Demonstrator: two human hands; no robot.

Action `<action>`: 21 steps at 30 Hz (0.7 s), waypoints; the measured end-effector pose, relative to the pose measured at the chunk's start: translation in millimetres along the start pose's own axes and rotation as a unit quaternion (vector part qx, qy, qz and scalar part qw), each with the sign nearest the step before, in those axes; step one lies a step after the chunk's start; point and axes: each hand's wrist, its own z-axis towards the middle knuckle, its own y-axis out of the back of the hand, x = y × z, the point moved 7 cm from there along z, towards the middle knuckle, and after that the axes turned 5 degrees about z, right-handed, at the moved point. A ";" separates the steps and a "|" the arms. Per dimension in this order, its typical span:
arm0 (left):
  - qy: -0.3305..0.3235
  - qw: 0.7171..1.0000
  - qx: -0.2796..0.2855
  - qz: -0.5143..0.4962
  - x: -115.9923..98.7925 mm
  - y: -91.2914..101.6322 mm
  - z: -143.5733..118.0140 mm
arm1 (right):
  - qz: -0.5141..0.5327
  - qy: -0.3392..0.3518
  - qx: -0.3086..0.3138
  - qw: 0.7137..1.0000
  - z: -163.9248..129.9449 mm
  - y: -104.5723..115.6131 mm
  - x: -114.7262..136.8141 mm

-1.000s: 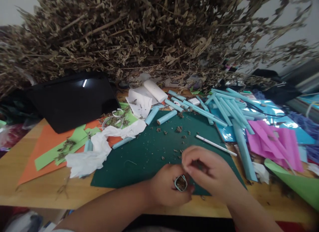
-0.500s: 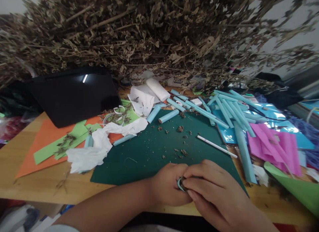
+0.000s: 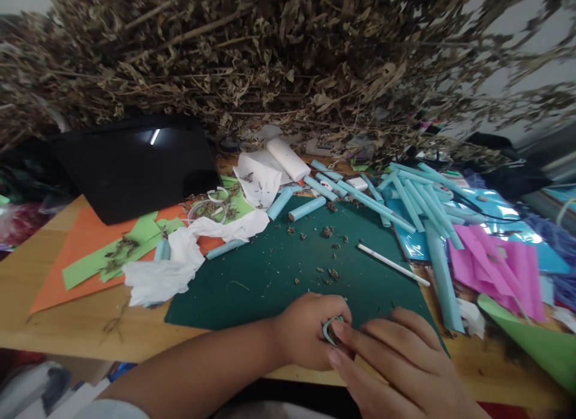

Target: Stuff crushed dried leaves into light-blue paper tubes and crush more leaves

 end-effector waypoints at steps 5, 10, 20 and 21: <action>0.002 1.000 -0.025 -0.014 -0.3 5.8 2.2 | -0.006 -0.008 0.051 0.999 5.7 -5.9 0.5; -0.003 0.999 -0.033 -0.028 -2.4 8.9 2.5 | 0.009 0.000 0.086 0.996 -2.2 -6.9 -3.2; -0.052 0.997 -0.050 -0.006 -4.7 4.7 2.6 | 0.102 -0.087 0.124 0.983 -15.7 -21.6 -28.1; -0.057 0.997 -0.048 0.010 -4.8 4.3 2.7 | 0.098 -0.077 0.128 0.984 -14.9 -23.8 -27.1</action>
